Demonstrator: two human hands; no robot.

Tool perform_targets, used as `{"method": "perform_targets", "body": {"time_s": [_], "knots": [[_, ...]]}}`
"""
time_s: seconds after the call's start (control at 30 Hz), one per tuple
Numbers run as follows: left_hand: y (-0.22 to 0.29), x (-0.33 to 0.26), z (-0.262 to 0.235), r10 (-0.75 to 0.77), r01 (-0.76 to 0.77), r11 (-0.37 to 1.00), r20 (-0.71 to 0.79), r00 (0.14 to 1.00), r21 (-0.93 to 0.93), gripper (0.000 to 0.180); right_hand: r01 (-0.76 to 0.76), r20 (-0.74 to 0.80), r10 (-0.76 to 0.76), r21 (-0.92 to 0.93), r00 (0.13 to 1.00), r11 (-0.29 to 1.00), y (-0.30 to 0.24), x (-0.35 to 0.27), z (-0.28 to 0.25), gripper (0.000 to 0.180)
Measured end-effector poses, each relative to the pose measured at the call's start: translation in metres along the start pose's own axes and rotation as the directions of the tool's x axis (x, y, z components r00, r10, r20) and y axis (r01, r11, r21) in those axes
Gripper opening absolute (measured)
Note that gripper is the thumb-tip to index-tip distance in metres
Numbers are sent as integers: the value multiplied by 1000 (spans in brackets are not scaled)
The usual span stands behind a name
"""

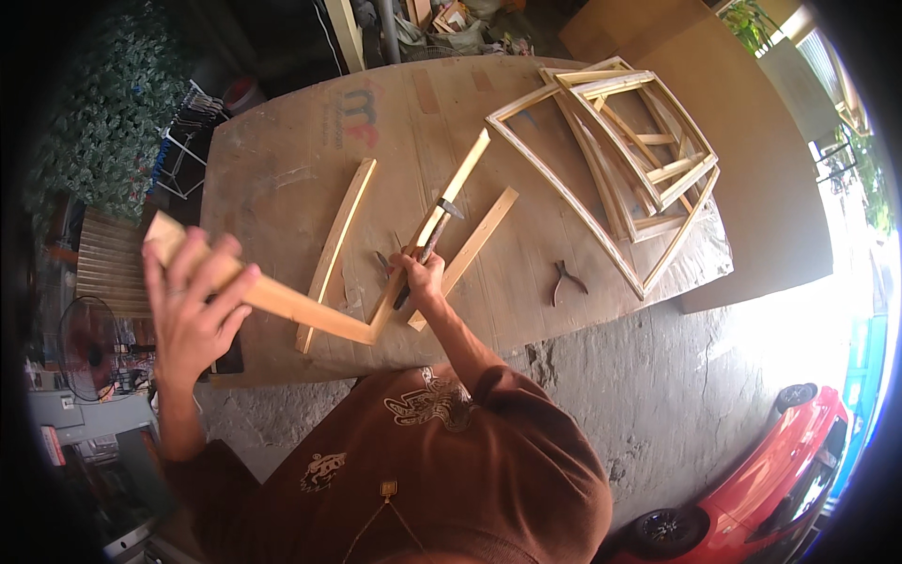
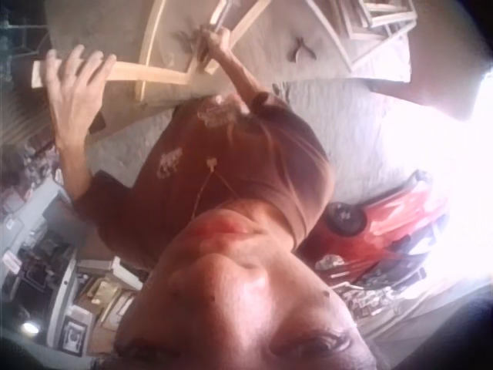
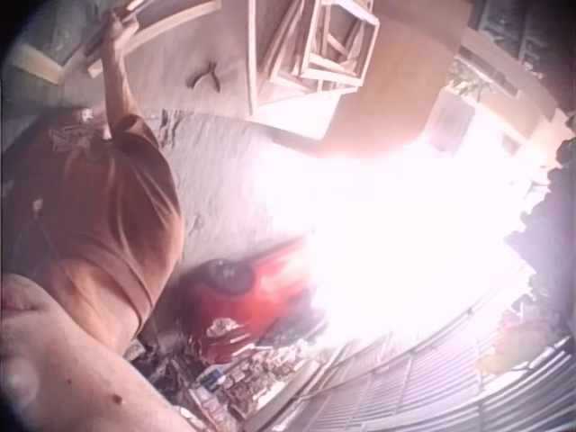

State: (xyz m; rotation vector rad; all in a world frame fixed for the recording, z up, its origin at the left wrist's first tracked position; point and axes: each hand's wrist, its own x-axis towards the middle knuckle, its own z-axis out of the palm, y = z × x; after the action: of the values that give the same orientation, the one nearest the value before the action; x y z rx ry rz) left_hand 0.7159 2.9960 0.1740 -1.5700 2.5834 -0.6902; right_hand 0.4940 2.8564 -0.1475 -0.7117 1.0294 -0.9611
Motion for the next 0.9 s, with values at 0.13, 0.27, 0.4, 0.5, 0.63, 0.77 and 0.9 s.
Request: {"method": "perform_targets", "body": {"time_s": [0.13, 0.27, 0.4, 0.5, 0.63, 0.77, 0.9], "knots": [[9, -12, 54, -592, 134, 750, -566, 573, -648, 126, 40, -111, -15, 228, 994, 973, -10, -6, 32, 19], [48, 25, 121, -908, -93, -143, 93, 409, -985, 73, 59, -90, -36, 265, 995, 962, -9, -6, 56, 19], [33, 41, 126, -864, -187, -461, 391, 317, -868, 23, 13, -98, -36, -230, 995, 973, -18, -13, 35, 21], [35, 33, 129, -901, -161, -399, 355, 248, -902, 28, 47, -11, -71, -650, 997, 758, -28, -23, 0, 40], [37, 25, 158, -921, -98, -363, 341, 188, -927, 28, 385, 326, -205, -785, 923, 485, -24, -32, -20, 34], [43, 26, 158, -948, -28, -272, 263, 179, -962, 28, 599, 581, -233, -582, 779, 550, -51, -69, 17, 39], [50, 26, 157, -959, -33, -241, 232, 165, -970, 29, 603, 569, -215, -687, 794, 407, -17, -70, 26, 49]]}}
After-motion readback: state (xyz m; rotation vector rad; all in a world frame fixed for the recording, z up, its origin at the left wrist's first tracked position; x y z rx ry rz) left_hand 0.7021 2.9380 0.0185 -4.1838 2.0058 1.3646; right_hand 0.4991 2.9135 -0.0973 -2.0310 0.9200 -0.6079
